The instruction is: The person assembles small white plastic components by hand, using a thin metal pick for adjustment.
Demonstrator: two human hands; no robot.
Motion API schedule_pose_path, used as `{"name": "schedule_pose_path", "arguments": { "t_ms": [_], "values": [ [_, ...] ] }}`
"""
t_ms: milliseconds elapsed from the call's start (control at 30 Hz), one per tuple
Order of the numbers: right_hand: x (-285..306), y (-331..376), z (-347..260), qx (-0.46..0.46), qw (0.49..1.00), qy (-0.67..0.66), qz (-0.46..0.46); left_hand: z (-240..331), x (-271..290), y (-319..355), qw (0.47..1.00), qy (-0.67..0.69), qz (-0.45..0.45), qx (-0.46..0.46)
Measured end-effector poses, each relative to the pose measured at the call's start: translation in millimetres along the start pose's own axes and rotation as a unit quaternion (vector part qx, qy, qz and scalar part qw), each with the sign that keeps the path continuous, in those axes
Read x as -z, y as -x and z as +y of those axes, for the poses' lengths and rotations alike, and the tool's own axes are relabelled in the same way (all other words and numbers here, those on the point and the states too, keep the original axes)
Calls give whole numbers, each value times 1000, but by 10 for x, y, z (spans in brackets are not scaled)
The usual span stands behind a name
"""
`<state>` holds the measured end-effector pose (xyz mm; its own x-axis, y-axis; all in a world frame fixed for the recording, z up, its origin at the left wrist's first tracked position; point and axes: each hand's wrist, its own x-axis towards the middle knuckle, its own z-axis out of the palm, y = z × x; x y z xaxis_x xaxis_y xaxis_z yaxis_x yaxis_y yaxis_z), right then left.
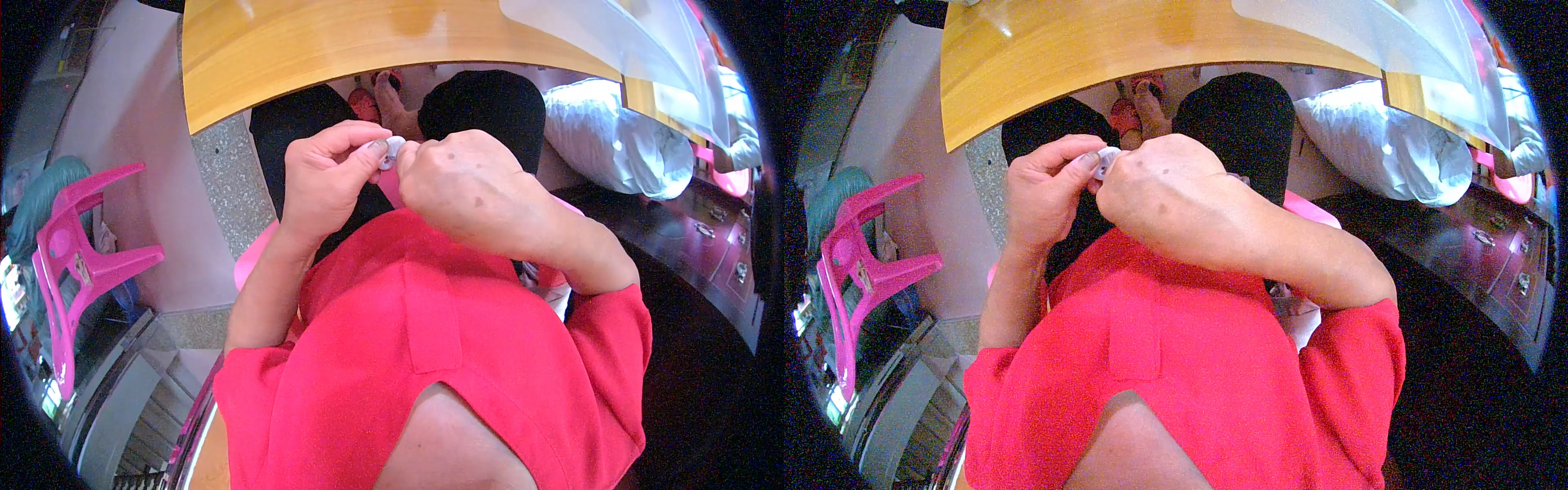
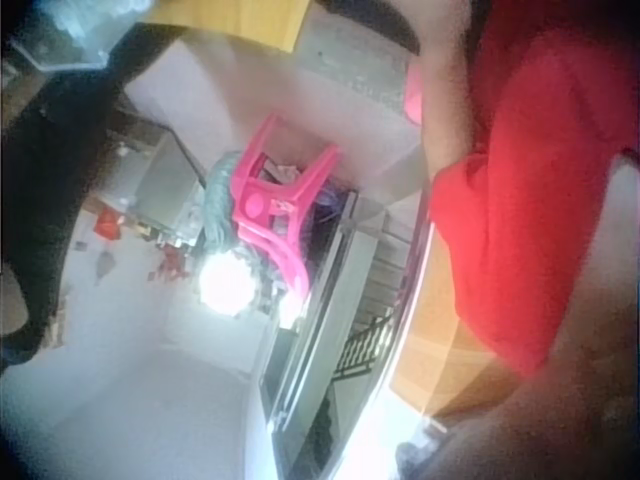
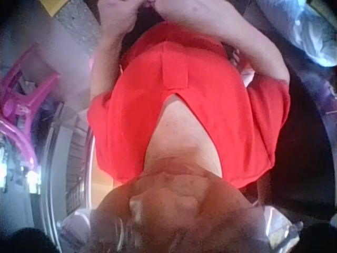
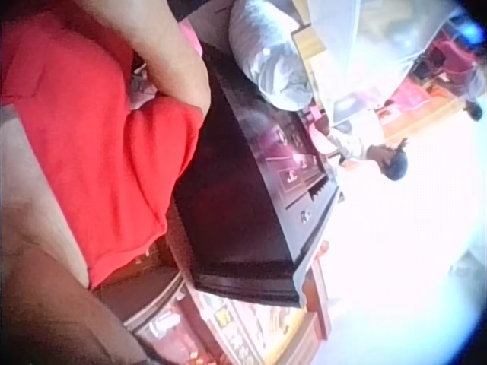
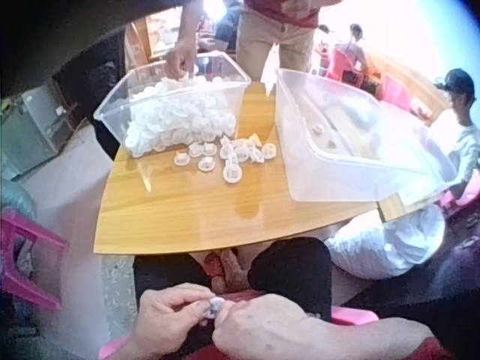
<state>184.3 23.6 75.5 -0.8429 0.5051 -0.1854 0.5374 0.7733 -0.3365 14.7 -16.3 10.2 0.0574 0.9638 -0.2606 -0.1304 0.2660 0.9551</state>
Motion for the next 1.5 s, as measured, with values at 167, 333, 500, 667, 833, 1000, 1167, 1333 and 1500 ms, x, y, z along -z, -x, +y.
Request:
{"name": "schedule_pose_path", "arguments": {
  "t_ms": [167, 333, 500, 667, 833, 1000, 1167, 1333, 1500],
  "values": [
    [27, -7, 73, 59, 997, 27, -44, -98, -27, -2, 1000, -24, -12, -1],
    [2, 14, 167, -30, 998, -22, -49, -63, 5, -75, 998, 68, 5, 12],
    [-45, 171, 255, -108, 975, -171, 89, 41, 145, -99, 982, 185, -26, -20],
    [-64, 212, 156, -89, 967, -207, 120, 68, 165, -104, 978, 205, -34, -38],
    [10, 138, 69, -92, 983, -130, 89, 74, 134, -106, 980, 194, -18, -36],
    [65, 73, 12, -78, 996, -24, 44, 107, 94, -90, 984, 177, -12, -31],
    [62, 33, -15, -74, 997, -15, 25, 86, 69, -74, 987, 152, -7, -42],
    [86, 19, -33, -73, 997, -19, 5, 88, 73, -66, 991, 126, -5, -54],
    [138, -32, -30, -50, 998, -25, -13, 92, 58, -43, 992, 96, 14, -77]
  ]
}}
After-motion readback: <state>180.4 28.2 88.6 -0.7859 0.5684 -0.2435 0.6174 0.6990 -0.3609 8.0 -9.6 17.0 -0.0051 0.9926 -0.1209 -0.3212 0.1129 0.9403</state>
